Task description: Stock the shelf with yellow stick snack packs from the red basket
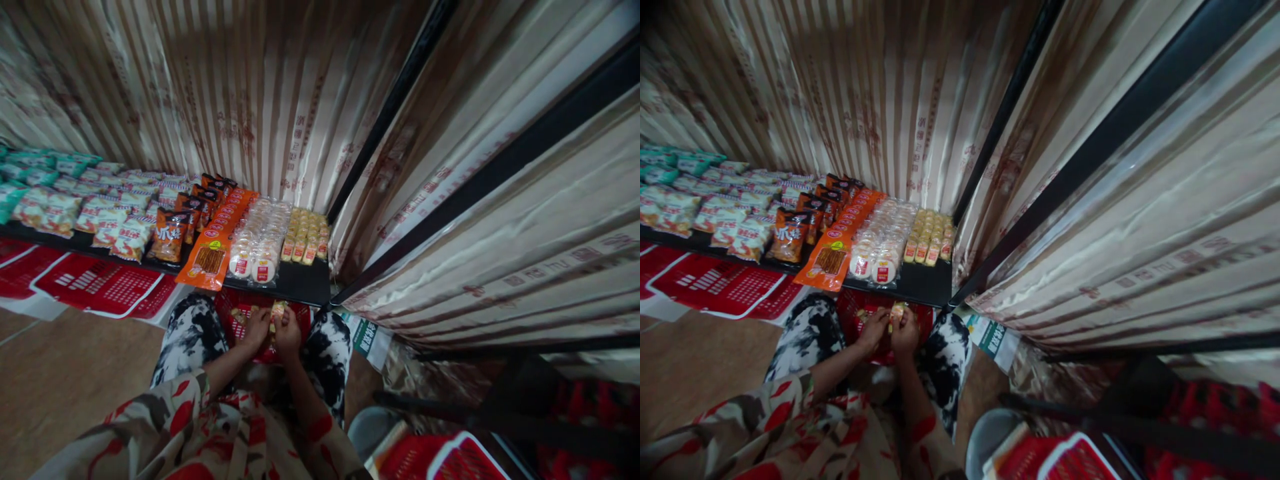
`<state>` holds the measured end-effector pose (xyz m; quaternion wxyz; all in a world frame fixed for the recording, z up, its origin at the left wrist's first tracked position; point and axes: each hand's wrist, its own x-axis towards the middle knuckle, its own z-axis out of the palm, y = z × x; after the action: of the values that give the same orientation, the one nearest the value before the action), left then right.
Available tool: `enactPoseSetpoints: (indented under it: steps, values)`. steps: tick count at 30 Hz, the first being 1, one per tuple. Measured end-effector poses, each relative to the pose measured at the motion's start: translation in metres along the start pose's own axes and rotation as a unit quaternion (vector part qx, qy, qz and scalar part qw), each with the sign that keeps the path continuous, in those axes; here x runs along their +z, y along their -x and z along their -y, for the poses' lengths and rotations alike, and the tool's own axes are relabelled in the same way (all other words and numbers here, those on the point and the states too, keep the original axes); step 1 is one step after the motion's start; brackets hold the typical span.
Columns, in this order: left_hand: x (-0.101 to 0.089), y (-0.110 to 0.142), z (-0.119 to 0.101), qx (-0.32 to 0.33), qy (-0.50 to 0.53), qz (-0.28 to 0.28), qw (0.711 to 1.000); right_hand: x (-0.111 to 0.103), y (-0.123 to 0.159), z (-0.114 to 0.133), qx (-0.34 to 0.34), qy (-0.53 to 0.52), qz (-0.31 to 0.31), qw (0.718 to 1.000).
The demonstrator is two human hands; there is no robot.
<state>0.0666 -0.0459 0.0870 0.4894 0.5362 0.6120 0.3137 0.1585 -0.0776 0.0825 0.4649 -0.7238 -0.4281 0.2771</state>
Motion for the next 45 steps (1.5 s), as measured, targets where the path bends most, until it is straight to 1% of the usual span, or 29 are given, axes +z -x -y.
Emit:
enactPoseSetpoints:
  steps: [2, 5, 9, 13, 16, 20, 27, 35, 40, 45]
  values:
    - [-0.003, 0.004, -0.006, 0.052, -0.057, 0.0, 0.997, -0.004, 0.002, 0.004, -0.032, 0.012, -0.023, 0.999]
    - [-0.006, 0.011, -0.019, 0.096, -0.106, -0.005, 0.99, -0.012, 0.001, 0.013, -0.073, 0.028, -0.053, 0.996]
    - [-0.008, 0.015, -0.039, 0.14, -0.119, -0.015, 0.983, -0.022, -0.005, 0.028, -0.098, 0.051, -0.06, 0.992]
    - [-0.008, 0.013, -0.058, 0.167, -0.137, -0.019, 0.976, -0.03, -0.013, 0.04, -0.121, 0.086, -0.074, 0.986]
    - [-0.005, 0.009, -0.072, 0.174, -0.138, -0.015, 0.975, -0.036, -0.02, 0.047, -0.126, 0.099, -0.087, 0.983]
    - [0.002, 0.0, -0.088, 0.18, -0.1, -0.007, 0.979, -0.043, -0.031, 0.058, -0.101, 0.108, -0.089, 0.985]
    - [0.02, -0.016, -0.106, 0.167, -0.081, 0.005, 0.983, -0.048, -0.05, 0.067, -0.062, 0.115, -0.108, 0.986]
    - [0.036, -0.037, -0.119, 0.16, -0.083, 0.014, 0.983, -0.047, -0.065, 0.056, -0.063, 0.137, -0.137, 0.979]
    - [0.044, -0.05, -0.127, 0.161, -0.123, 0.031, 0.979, -0.047, -0.078, 0.05, -0.08, 0.158, -0.162, 0.971]
    - [0.05, -0.056, -0.136, 0.159, -0.137, 0.039, 0.977, -0.047, -0.093, 0.046, -0.083, 0.165, -0.194, 0.963]
